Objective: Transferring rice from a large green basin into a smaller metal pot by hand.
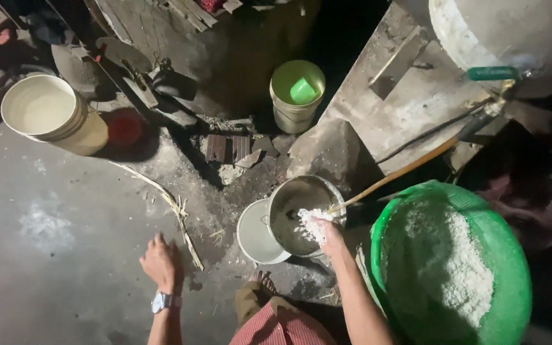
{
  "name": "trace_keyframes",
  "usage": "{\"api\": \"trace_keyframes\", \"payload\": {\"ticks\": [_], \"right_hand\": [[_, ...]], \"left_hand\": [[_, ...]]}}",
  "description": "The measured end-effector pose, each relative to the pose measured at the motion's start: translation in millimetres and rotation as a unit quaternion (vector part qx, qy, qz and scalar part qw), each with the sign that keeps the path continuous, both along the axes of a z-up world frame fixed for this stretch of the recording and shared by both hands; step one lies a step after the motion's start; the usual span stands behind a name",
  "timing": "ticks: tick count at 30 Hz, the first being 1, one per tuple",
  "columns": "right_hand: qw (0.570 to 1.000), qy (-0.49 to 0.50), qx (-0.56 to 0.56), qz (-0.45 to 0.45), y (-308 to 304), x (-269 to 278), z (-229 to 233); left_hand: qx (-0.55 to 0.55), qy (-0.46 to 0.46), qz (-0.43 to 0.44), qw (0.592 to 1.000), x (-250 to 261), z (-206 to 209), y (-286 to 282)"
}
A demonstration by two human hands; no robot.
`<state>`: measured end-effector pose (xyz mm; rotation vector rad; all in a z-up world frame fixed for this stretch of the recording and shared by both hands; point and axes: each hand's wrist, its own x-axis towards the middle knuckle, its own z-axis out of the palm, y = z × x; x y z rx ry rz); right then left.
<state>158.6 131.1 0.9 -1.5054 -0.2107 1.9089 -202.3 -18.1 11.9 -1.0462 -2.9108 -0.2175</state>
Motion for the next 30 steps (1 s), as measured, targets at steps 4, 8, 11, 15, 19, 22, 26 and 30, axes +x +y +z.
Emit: {"api": "trace_keyframes", "payload": {"ticks": [4, 8, 11, 15, 19, 22, 26, 30], "right_hand": [[0.993, -0.1, -0.062, 0.031, 0.4, -6.9, 19.3], [0.988, -0.145, -0.051, -0.023, -3.5, -6.5, 31.8], [0.974, -0.207, 0.0, -0.086, -3.6, -4.0, 24.7], [0.955, -0.278, -0.102, 0.019, -2.1, -3.2, 46.5], [0.943, -0.332, 0.005, 0.037, 4.0, 18.8, -19.6], [0.912, -0.399, 0.033, 0.096, 2.3, 18.3, -13.9], [0.881, -0.445, -0.003, 0.161, 5.1, 13.6, -9.8], [0.867, -0.462, 0.043, 0.184, -0.5, 10.4, 2.4]], "left_hand": [[0.016, -0.142, -0.125, 0.982, 20.1, -65.1, -34.0], [-0.034, -0.083, -0.305, 0.948, 91.4, -16.7, -32.0], [-0.014, -0.208, -0.324, 0.923, 127.9, -16.3, -32.8], [-0.111, -0.139, -0.373, 0.911, 133.3, -52.3, -38.6], [-0.195, -0.139, -0.32, 0.916, 112.2, -54.0, -48.6], [-0.243, -0.14, -0.285, 0.917, 87.3, -53.4, -63.8], [-0.317, -0.134, -0.228, 0.911, 60.9, -88.7, -106.4], [-0.301, -0.1, -0.204, 0.926, 52.2, -123.9, -159.4]]}}
